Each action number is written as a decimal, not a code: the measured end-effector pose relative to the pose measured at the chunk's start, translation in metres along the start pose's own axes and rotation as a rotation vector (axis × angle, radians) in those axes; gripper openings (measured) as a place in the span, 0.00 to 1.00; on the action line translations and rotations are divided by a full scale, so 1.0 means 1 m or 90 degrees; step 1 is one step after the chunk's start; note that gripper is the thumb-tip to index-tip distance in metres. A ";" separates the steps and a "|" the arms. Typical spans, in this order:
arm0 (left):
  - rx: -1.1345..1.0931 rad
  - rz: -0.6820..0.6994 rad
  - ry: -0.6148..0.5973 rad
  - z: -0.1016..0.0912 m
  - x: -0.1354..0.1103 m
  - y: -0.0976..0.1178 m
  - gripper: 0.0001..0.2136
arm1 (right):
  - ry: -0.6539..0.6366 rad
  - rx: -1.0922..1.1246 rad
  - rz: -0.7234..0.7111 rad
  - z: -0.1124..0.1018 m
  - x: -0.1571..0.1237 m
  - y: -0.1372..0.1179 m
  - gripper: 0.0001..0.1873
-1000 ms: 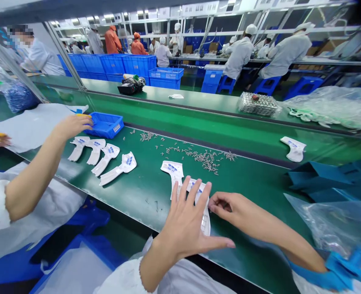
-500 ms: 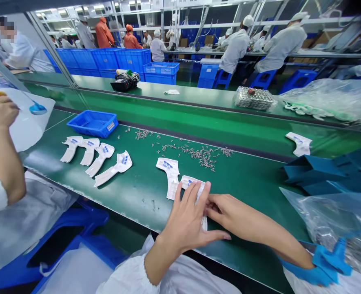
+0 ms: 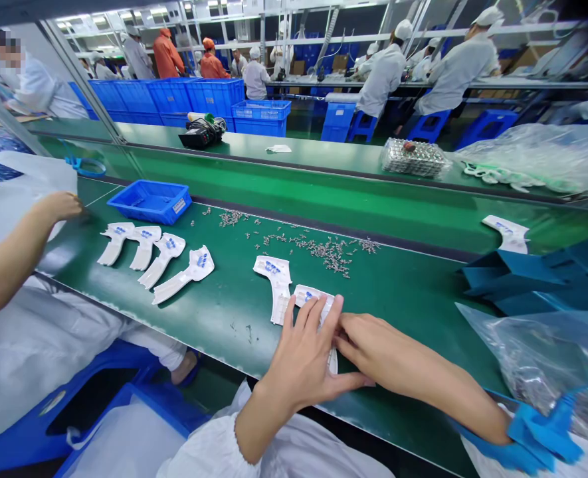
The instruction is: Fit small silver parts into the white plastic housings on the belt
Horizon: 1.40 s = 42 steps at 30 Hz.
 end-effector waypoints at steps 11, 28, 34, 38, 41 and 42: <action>0.000 0.000 -0.008 0.002 0.001 -0.001 0.46 | -0.024 -0.011 0.024 0.002 0.002 0.004 0.16; 0.002 0.033 -0.057 -0.002 -0.003 -0.008 0.47 | 0.013 0.097 -0.024 -0.010 0.005 0.015 0.10; 0.061 -0.011 -0.002 -0.022 -0.022 0.008 0.40 | 0.302 0.044 -0.047 -0.074 0.019 0.075 0.13; 0.116 -0.110 0.073 0.002 -0.022 0.020 0.34 | 0.382 -0.069 -0.129 -0.077 0.035 0.088 0.19; 0.183 -0.174 0.128 0.028 -0.017 0.012 0.36 | 0.375 -0.096 -0.153 -0.068 0.042 0.085 0.17; 0.199 -0.182 0.137 0.035 -0.016 0.010 0.37 | 0.375 -0.096 -0.156 -0.066 0.043 0.083 0.17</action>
Point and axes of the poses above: each hand's wrist, its own x-axis towards the middle knuckle, its own z-axis out of the palm, y = z × x, the point moved 8 cm from there along x, towards the middle knuckle, and after that the axes turned 10 degrees about x, right-handed, at the moved point
